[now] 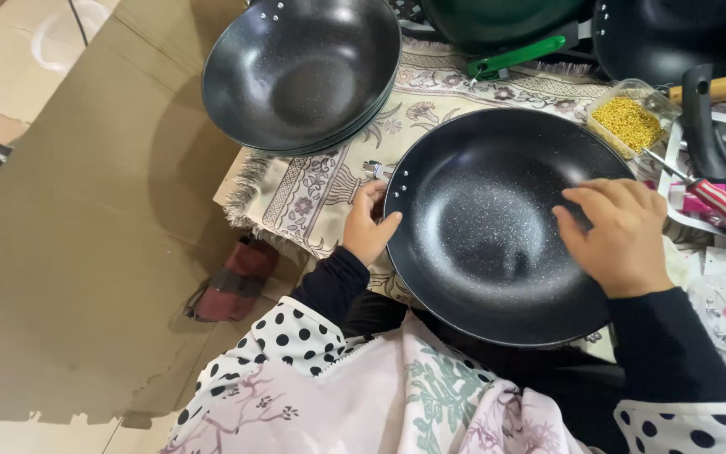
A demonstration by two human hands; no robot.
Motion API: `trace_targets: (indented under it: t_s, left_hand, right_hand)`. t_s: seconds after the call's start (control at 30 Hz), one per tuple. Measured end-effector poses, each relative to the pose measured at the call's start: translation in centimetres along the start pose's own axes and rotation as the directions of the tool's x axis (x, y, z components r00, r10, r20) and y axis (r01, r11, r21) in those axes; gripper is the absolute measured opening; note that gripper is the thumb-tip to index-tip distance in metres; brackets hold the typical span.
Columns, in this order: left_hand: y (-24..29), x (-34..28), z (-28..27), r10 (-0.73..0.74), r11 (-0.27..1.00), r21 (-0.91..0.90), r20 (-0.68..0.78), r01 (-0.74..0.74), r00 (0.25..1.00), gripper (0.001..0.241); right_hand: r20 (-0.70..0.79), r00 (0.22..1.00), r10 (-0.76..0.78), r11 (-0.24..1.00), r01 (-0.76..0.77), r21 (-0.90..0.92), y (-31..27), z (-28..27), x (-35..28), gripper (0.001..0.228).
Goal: Attach a handle to a frying pan using a screwdriver
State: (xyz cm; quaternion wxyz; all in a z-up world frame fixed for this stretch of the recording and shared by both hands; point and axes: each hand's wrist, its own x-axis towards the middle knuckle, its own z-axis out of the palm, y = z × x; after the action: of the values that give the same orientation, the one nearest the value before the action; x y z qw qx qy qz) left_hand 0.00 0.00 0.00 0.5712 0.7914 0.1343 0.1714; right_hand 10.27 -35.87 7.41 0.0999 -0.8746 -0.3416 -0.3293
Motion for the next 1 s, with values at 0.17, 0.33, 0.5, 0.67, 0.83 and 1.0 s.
trace_targets:
  t_s: [0.17,0.33,0.5,0.67,0.83,1.0]
  left_hand:
    - [0.4,-0.1,0.4,-0.028,0.998,-0.055,-0.041,0.025,0.999,0.049]
    - [0.1,0.1,0.5,-0.013,0.997,-0.074,-0.044,0.01,0.999,0.04]
    - [0.1,0.5,-0.7,0.314,0.918,0.249,0.011,-0.307,0.949,0.036]
    - [3.2,-0.6,-1.4,0.539,0.69,0.54,0.06,-0.481,0.84,0.035]
    - [5.2,-1.3,-0.9,0.589,0.56,0.591,0.209,-0.581,0.781,0.026]
    - [6.2,-1.8,0.4,0.594,0.497,0.584,0.31,-0.642,0.742,0.022]
  right_hand:
    - [0.073,0.997,0.029,0.999,-0.03,0.019,1.2,3.1,-2.2,0.017]
    - [0.171,0.985,0.034,0.999,-0.04,0.036,1.2,3.7,-2.4,0.016]
    - [0.167,0.986,0.009,1.0,-0.01,0.004,1.4,2.4,-2.4,0.015]
    - [0.106,0.994,0.005,1.0,-0.004,-0.006,4.9,-0.7,-2.2,0.012]
    - [0.067,0.996,0.056,0.998,-0.056,0.001,8.2,0.9,-4.3,0.019]
    - [0.262,0.962,0.071,0.987,-0.03,-0.155,8.9,2.8,-5.3,0.017]
